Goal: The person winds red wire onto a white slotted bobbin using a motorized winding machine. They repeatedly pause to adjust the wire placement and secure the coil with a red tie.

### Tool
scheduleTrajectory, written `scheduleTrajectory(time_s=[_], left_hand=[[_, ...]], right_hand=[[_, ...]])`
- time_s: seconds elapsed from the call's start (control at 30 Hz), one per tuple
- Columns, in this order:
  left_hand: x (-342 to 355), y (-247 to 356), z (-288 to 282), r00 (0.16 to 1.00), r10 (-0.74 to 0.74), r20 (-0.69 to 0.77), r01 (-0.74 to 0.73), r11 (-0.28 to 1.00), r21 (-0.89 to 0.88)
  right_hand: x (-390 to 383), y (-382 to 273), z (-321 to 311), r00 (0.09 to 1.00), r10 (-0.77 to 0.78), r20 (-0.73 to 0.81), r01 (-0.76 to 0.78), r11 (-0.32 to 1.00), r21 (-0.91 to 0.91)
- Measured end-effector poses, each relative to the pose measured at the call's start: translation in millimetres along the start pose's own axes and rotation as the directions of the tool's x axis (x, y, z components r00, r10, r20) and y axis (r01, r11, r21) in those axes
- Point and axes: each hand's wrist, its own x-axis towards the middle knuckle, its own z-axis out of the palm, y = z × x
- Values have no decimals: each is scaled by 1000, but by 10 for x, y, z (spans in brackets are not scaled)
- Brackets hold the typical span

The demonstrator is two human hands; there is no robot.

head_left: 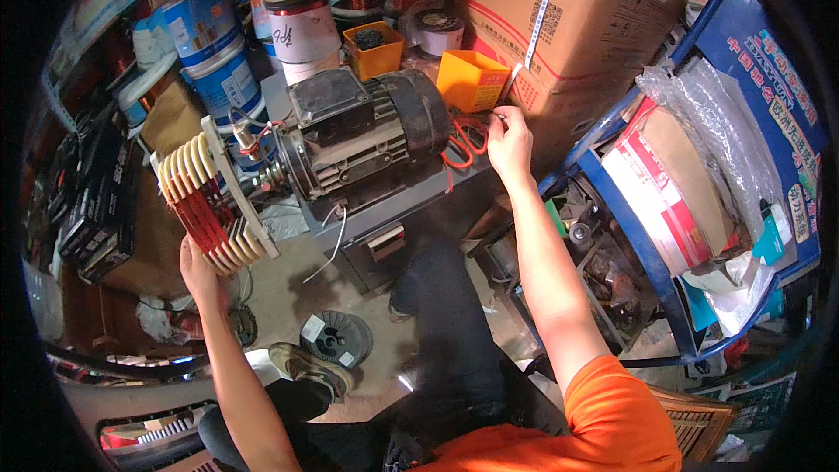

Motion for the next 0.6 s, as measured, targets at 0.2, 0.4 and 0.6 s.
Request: scheduleTrajectory(time_s=[0.2,0.4,0.6], left_hand=[[57,-44,-7,999,40,17,-40,999,-2],[-67,120,-30,992,72,-108,-51,982,183],[-98,131,220,985,-56,-161,67,995,67]], right_hand=[[-27,-12,-236,985,-173,-13,173,985,-9],[-127,-331,-313,995,-78,-66,80,997,16],[50,-942,-962,973,200,115,-216,618,756]])
